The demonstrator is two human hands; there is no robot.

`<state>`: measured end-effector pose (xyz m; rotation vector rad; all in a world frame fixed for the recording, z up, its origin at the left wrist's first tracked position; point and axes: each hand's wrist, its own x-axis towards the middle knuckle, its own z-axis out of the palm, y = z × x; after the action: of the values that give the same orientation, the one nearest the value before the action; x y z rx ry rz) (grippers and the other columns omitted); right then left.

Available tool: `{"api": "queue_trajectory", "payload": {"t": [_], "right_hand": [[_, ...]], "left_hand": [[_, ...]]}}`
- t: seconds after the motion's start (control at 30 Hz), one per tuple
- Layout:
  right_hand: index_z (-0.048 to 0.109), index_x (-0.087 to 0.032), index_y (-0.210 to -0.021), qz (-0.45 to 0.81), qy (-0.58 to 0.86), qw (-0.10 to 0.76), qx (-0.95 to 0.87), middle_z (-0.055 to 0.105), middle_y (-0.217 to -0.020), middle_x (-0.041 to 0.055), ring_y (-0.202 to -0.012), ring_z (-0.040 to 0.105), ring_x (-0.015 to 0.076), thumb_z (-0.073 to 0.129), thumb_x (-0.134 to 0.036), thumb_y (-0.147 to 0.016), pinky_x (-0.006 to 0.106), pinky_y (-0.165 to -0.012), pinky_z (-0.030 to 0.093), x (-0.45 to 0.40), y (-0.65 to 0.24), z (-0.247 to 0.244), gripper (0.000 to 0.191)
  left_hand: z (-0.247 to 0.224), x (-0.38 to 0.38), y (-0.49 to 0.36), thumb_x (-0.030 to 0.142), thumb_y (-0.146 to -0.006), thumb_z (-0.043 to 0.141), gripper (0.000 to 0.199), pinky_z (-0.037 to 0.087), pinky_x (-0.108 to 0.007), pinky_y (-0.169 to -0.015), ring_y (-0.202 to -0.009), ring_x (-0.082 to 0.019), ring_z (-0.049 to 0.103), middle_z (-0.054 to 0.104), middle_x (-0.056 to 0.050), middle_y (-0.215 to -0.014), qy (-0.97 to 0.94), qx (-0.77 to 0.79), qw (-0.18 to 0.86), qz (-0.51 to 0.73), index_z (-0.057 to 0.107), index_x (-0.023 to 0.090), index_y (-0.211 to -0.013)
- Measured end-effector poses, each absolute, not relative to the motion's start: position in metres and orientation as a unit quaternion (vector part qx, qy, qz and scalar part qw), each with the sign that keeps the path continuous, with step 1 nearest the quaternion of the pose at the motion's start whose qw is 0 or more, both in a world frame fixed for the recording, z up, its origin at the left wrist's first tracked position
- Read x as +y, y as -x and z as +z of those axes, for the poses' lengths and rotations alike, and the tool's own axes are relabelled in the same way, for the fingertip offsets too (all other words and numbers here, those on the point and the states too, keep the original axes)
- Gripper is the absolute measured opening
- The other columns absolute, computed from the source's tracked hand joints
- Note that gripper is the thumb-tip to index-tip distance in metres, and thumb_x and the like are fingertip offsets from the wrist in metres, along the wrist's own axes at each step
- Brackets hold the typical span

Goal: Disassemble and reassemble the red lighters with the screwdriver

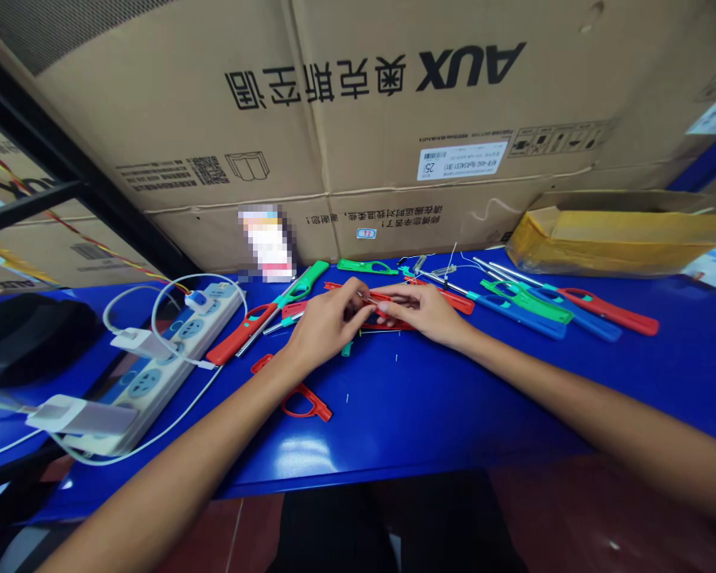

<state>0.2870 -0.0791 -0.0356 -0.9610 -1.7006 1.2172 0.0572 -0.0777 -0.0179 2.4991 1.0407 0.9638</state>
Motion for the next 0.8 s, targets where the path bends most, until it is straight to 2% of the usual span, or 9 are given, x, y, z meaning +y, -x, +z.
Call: {"api": "queue_trajectory", "payload": {"t": [0.1,0.23,0.33,0.6,0.8], "right_hand": [[0.08,-0.027,-0.13,0.474,0.378,0.403,-0.686,0.084,-0.114,0.0063,-0.092,0.079,0.022,0.078,-0.04,-0.091,0.045,-0.092,0.065,-0.079,-0.287,-0.036,0.041],[0.079,-0.026,-0.132,0.468,0.383,0.391,-0.694,0.084,-0.1,0.0059,-0.087,0.079,0.0212,0.069,-0.038,-0.099,0.043,-0.087,0.067,-0.077,-0.287,-0.038,0.036],[0.078,-0.026,-0.133,0.488,0.375,0.389,-0.686,0.084,-0.101,0.0065,-0.089,0.08,0.0219,0.068,-0.035,-0.099,0.042,-0.086,0.067,-0.075,-0.287,-0.041,0.037],[0.08,-0.026,-0.132,0.457,0.389,0.395,-0.695,0.085,-0.11,0.0072,-0.092,0.08,0.0225,0.069,-0.037,-0.099,0.043,-0.09,0.067,-0.071,-0.288,-0.045,0.037],[0.082,-0.026,-0.127,0.533,0.376,0.409,-0.639,0.086,-0.103,0.0065,-0.097,0.082,0.0249,0.077,-0.037,-0.092,0.044,-0.091,0.069,-0.067,-0.29,-0.048,0.036]], "left_hand": [[-0.016,-0.076,-0.055,0.031,-0.107,0.063,0.012,0.052,-0.03,-0.071,-0.075,-0.016,0.068,0.074,-0.002,-0.088,-0.871,0.347,0.09,0.335,0.067,0.021,-0.111],[-0.017,-0.072,-0.052,0.032,-0.109,0.059,0.018,0.054,-0.033,-0.079,-0.086,-0.02,0.069,0.074,-0.006,-0.097,-0.883,0.324,0.039,0.336,0.074,0.022,-0.11],[-0.021,-0.067,-0.051,0.03,-0.11,0.058,0.022,0.055,-0.037,-0.085,-0.096,-0.023,0.069,0.075,-0.008,-0.102,-0.886,0.315,0.007,0.341,0.078,0.021,-0.113],[-0.029,-0.058,-0.052,0.028,-0.109,0.061,0.022,0.053,-0.038,-0.082,-0.093,-0.022,0.067,0.078,-0.008,-0.105,-0.886,0.274,-0.053,0.372,0.081,0.02,-0.106],[-0.022,-0.061,-0.053,0.029,-0.108,0.063,0.018,0.053,-0.042,-0.09,-0.096,-0.024,0.068,0.082,-0.006,-0.106,-0.889,0.289,-0.03,0.353,0.08,0.022,-0.108]]}}
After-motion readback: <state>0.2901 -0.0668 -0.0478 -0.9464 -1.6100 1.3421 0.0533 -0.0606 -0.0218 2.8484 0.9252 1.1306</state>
